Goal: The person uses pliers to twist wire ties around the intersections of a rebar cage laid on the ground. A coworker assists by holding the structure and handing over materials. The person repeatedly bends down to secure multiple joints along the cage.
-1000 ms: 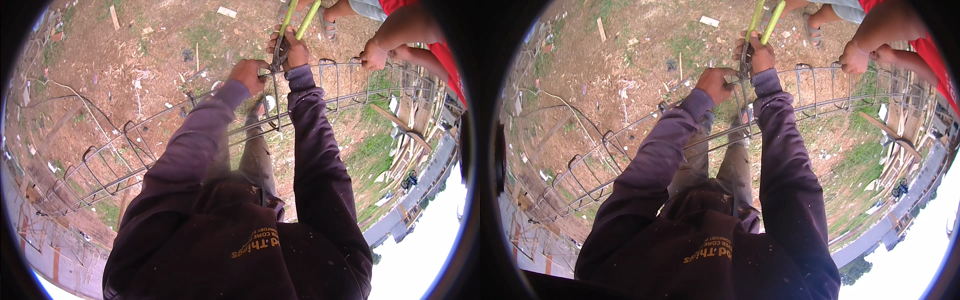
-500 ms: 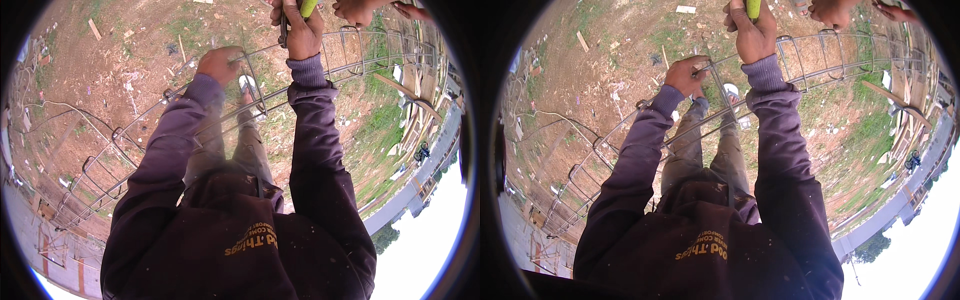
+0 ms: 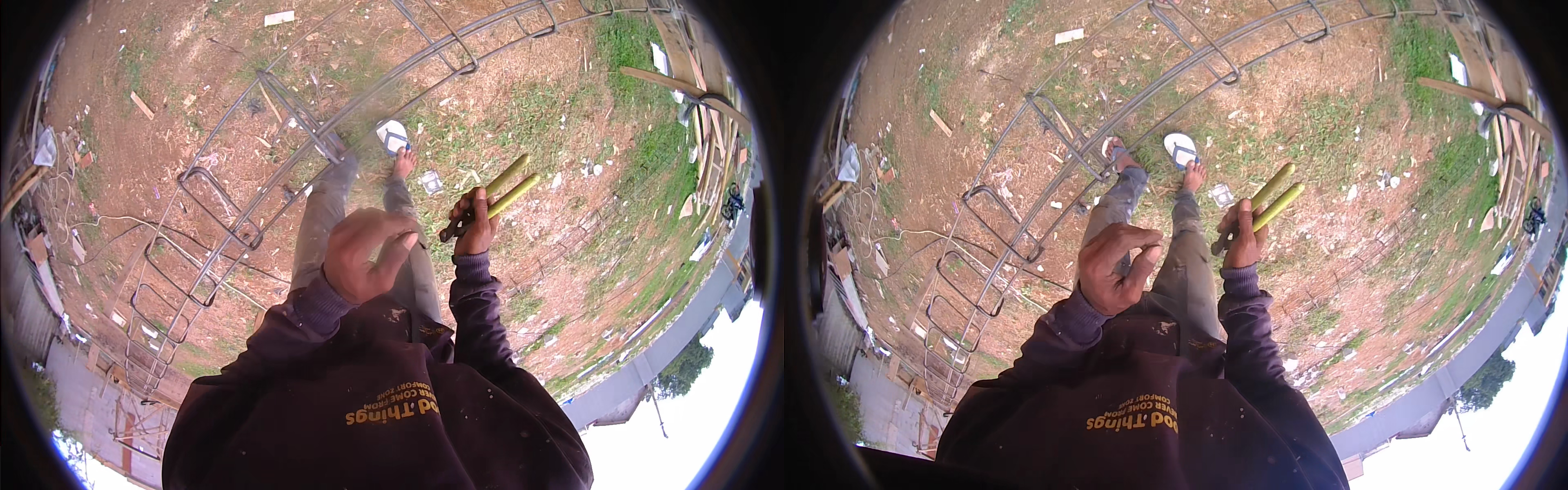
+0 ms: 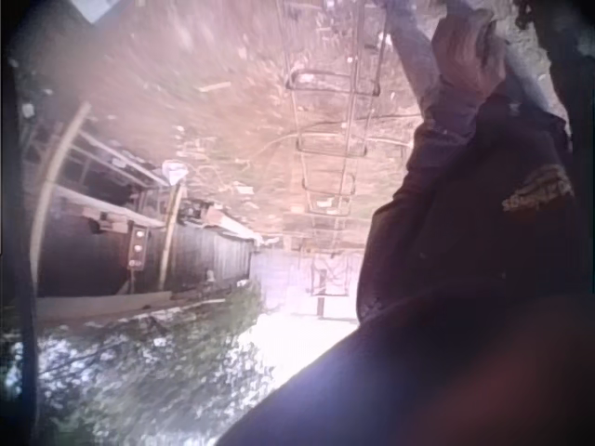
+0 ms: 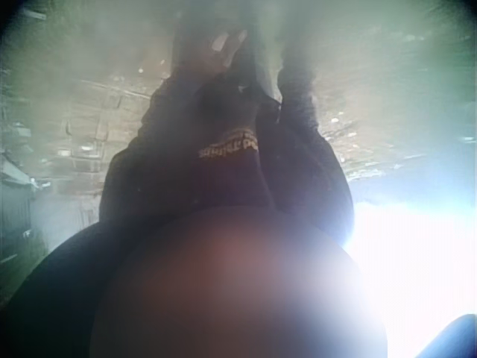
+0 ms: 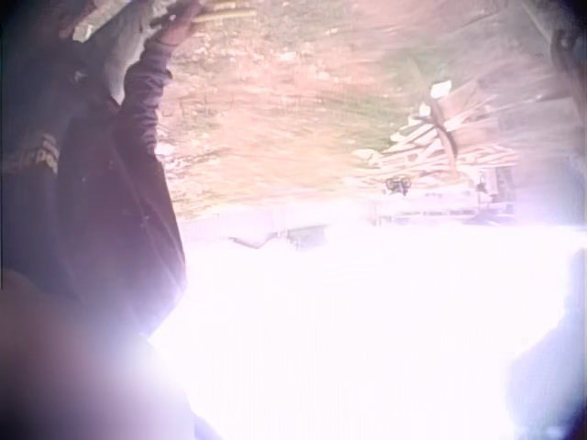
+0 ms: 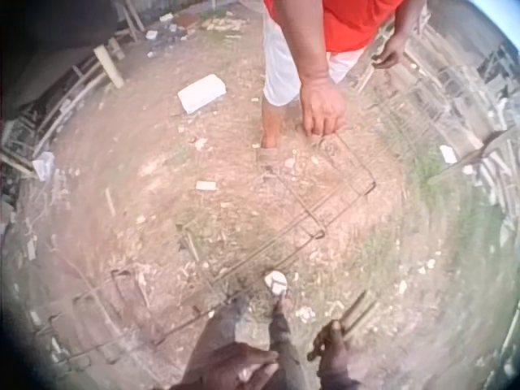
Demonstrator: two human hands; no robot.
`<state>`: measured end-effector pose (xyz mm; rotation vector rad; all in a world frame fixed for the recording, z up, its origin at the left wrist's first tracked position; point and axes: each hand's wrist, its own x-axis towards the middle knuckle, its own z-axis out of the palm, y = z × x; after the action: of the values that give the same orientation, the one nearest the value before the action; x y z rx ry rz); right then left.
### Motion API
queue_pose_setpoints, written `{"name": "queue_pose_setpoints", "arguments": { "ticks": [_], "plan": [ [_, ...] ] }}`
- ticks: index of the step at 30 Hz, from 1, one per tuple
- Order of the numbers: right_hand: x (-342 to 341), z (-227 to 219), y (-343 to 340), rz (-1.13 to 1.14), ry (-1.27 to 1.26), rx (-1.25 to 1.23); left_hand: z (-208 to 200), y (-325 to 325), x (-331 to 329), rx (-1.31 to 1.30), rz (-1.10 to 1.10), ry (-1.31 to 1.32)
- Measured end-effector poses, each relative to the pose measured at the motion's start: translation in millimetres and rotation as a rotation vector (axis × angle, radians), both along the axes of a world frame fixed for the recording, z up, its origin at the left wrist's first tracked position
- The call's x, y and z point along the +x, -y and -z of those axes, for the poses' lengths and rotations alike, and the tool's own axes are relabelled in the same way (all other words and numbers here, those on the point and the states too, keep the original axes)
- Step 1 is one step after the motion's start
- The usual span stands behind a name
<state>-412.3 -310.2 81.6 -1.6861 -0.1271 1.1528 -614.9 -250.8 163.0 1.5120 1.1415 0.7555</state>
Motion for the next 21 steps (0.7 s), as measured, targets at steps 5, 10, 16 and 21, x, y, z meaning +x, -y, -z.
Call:
{"name": "queue_pose_setpoints", "arguments": {
  "ticks": [5, 10, 16, 21],
  "plan": [
    [37.0, 116.4, 89.3, 0.122, -0.293, -0.363, 152.7, 64.7, 72.4, -0.248, 0.407, -0.339],
    [37.0, 172.2, 158.6, 0.427, -0.567, -0.391, 279.2, 88.3, 66.0, -0.370, 0.454, -0.563],
    [17.4, 195.6, 187.5, 0.574, -0.550, -0.390, 427.1, 62.4, 46.8, -0.833, 0.228, -0.782],
    [-5.4, 216.5, 200.2, 0.624, -0.560, -0.264, 604.3, 42.1, 41.7, -1.099, -0.061, -0.468]
  ]
}}
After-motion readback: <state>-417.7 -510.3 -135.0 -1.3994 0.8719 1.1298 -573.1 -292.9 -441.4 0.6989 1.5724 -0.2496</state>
